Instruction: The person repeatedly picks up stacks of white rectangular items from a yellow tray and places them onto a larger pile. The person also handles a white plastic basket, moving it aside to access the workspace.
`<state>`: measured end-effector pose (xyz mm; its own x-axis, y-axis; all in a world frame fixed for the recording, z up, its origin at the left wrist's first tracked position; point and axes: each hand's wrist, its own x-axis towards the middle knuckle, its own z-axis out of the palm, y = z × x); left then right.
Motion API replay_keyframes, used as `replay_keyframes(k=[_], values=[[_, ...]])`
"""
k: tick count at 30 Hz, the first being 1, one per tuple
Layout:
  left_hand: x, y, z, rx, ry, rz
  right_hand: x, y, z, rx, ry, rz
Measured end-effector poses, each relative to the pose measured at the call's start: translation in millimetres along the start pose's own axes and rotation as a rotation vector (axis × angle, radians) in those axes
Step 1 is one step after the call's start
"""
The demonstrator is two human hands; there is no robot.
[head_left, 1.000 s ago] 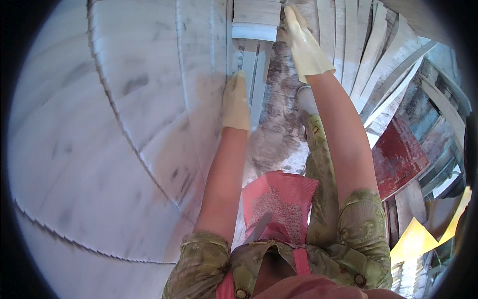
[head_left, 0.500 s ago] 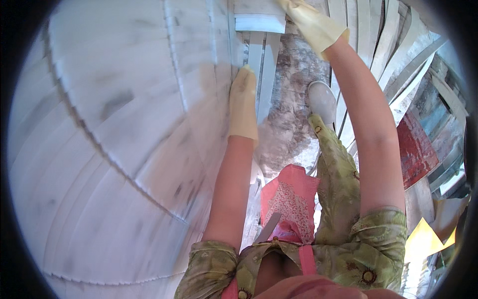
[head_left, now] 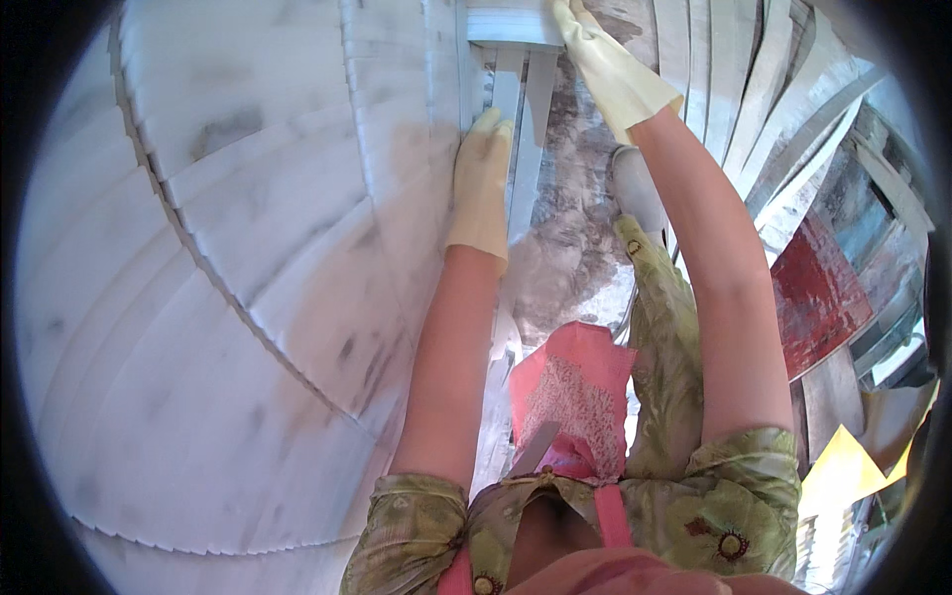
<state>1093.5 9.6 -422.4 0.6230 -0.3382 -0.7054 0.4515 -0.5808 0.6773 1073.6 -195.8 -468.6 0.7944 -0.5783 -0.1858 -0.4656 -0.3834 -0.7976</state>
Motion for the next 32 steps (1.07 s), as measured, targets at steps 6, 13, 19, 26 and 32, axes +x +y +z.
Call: replay_keyframes(k=[6,13,19,26,32], values=[[7,-7,-4,-0.091,-0.038,-0.060,-6,-16,-11,-0.293,0.032,-0.178],[21,-20,-4,-0.005,-0.024,-0.028,5,-27,56,-0.769,0.041,-0.334],[31,-31,-6,-0.148,-0.053,-0.143,15,-37,66,-0.948,-0.031,-0.263],[38,-44,-8,-0.158,-0.098,-0.109,44,-34,21,-0.525,0.079,-0.189],[28,-33,-6,-0.152,-0.088,-0.101,85,-24,74,-0.659,0.078,-0.046]])
